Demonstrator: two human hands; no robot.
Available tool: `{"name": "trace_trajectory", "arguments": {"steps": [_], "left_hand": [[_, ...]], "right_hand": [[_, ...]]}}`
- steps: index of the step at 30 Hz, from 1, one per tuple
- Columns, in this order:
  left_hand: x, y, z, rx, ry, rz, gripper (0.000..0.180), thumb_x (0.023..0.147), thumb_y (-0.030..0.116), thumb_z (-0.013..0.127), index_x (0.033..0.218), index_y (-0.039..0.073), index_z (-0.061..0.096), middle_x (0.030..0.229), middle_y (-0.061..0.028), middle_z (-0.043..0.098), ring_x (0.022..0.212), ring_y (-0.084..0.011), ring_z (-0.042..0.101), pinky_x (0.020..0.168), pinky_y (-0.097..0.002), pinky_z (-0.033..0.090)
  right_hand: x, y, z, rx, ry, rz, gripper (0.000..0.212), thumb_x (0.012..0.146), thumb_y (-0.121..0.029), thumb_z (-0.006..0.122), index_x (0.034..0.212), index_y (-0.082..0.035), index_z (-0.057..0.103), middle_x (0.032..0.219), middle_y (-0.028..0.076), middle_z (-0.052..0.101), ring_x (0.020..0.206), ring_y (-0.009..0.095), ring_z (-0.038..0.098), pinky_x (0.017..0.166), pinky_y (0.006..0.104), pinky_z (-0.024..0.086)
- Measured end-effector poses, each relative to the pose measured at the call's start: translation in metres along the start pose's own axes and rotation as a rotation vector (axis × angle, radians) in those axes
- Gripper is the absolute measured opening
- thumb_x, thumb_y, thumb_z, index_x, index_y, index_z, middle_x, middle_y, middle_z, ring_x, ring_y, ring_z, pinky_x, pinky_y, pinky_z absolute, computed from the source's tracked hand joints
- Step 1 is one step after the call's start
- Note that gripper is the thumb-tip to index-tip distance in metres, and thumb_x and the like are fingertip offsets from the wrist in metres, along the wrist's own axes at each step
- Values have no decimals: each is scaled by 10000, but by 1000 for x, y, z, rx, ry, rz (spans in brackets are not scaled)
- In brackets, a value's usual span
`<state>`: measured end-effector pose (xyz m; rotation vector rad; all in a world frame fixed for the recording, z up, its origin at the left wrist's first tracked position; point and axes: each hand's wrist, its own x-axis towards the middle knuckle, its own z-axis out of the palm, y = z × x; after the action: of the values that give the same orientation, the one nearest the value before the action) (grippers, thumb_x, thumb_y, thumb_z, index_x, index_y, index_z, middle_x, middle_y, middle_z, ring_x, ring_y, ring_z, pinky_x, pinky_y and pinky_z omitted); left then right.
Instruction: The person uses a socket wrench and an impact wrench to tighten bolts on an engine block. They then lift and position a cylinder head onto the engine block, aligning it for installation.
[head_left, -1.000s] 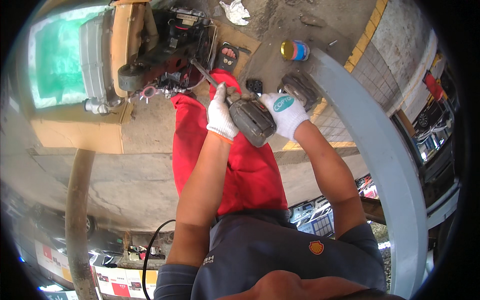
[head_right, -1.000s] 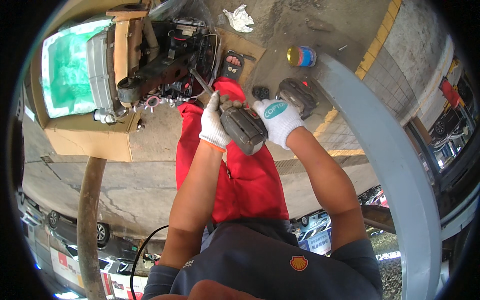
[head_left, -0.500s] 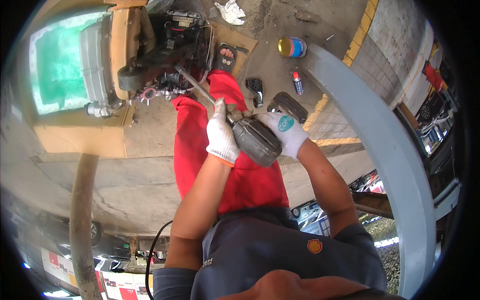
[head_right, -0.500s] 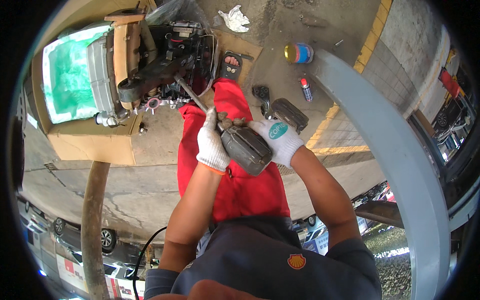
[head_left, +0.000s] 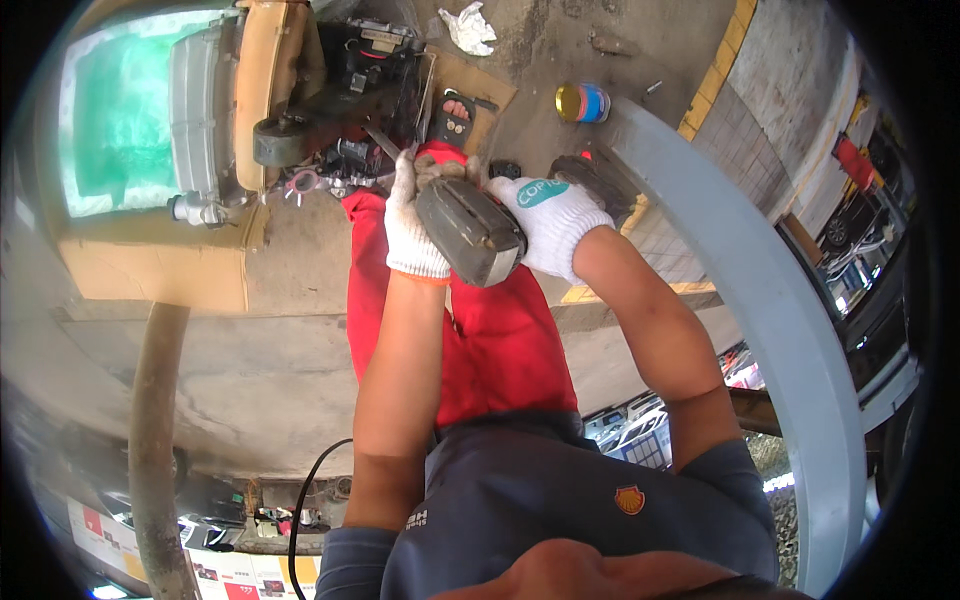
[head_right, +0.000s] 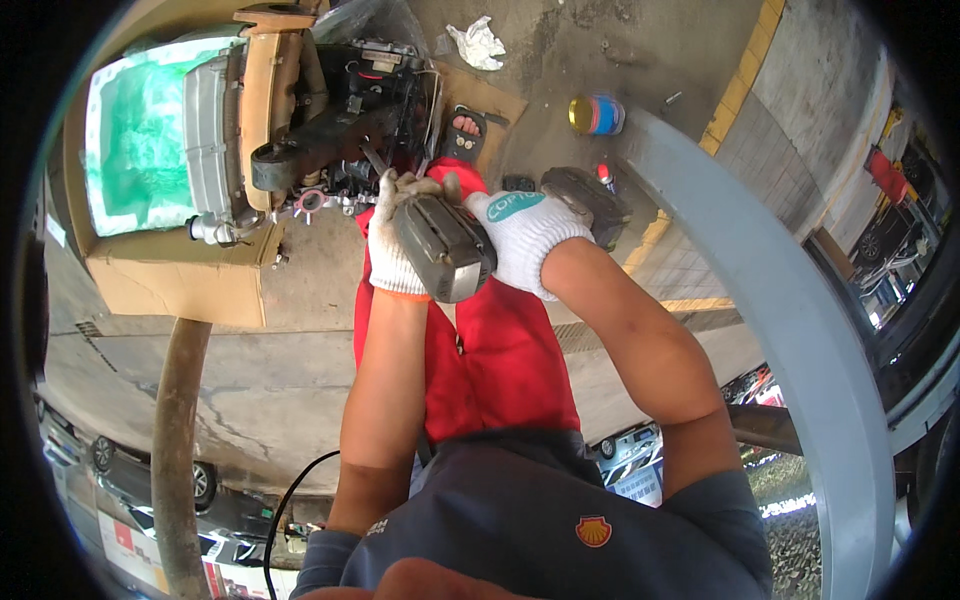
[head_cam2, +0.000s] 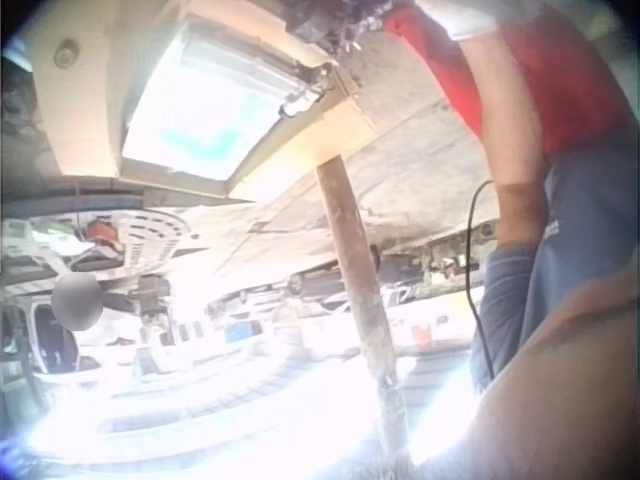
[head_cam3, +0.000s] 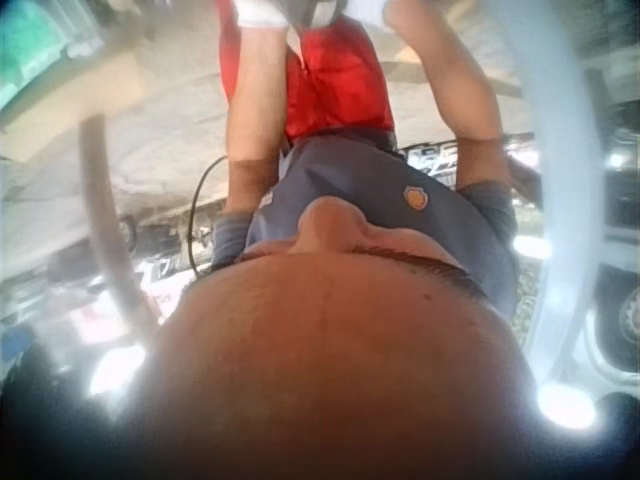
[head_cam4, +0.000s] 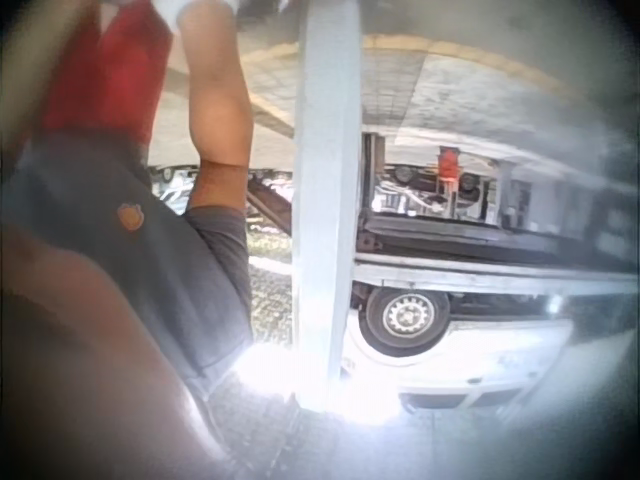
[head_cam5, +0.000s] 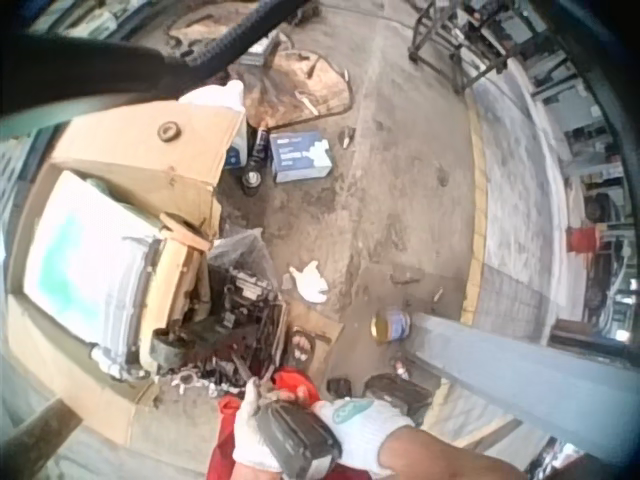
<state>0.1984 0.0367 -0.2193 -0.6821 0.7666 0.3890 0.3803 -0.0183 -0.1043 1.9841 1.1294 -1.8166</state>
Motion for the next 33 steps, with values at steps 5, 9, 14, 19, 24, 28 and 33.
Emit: {"name": "trace_trajectory", "arguments": {"steps": [5, 9, 14, 19, 24, 28, 33], "left_hand": [[2, 18, 11, 219, 306, -105, 353, 1109, 427, 604, 1020, 92, 674, 977, -193, 745, 951, -373, 718, 991, -575, 584], [9, 18, -5, 323, 478, -23, 327, 1115, 389, 610, 997, 87, 656, 889, -147, 710, 907, -394, 720, 914, -575, 610], [3, 16, -8, 258, 381, -50, 327, 1125, 362, 586, 956, 85, 621, 794, -114, 670, 856, -393, 722, 928, -640, 600], [1, 15, -9, 328, 441, -40, 330, 1131, 349, 563, 924, 92, 576, 733, -92, 622, 799, -388, 715, 929, -672, 593], [1, 14, -1, 368, 477, -5, 309, 1131, 349, 561, 950, 98, 572, 701, -80, 599, 771, -373, 712, 920, -688, 594], [1, 12, -1, 363, 470, -1, 286, 1129, 345, 564, 974, 105, 578, 700, -72, 598, 751, -361, 708, 929, -688, 592], [2, 15, -6, 364, 467, -7, 269, 1132, 340, 560, 993, 111, 587, 699, -64, 602, 740, -354, 705, 936, -685, 591]], "right_hand": [[7, 3, -8, -156, 55, -43, 520, 844, -189, 816, 1310, -76, 615, 1235, 213, 726, 1165, 414, 712, 965, 506, 587], [13, 9, 10, -263, 51, -88, 545, 825, -159, 839, 1313, -78, 611, 1236, 187, 712, 1177, 416, 699, 964, 497, 590], [13, 19, 29, -139, 86, -104, 556, 815, -229, 854, 1288, -68, 611, 1198, 217, 718, 1145, 434, 703, 953, 508, 587], [13, 25, 45, -74, 92, -93, 554, 817, -307, 852, 1253, -58, 616, 1205, 223, 722, 1147, 427, 702, 949, 505, 584], [11, 20, 38, -55, 72, -92, 540, 812, -310, 857, 1237, -58, 639, 1187, 223, 734, 1139, 429, 711, 942, 507, 588], [12, 22, 41, -59, 80, -82, 526, 811, -302, 854, 1233, -64, 650, 1175, 227, 741, 1123, 432, 720, 931, 512, 593], [13, 23, 41, -107, 100, -97, 514, 807, -289, 852, 1225, -64, 653, 1170, 224, 744, 1106, 427, 729, 918, 519, 598]]}}
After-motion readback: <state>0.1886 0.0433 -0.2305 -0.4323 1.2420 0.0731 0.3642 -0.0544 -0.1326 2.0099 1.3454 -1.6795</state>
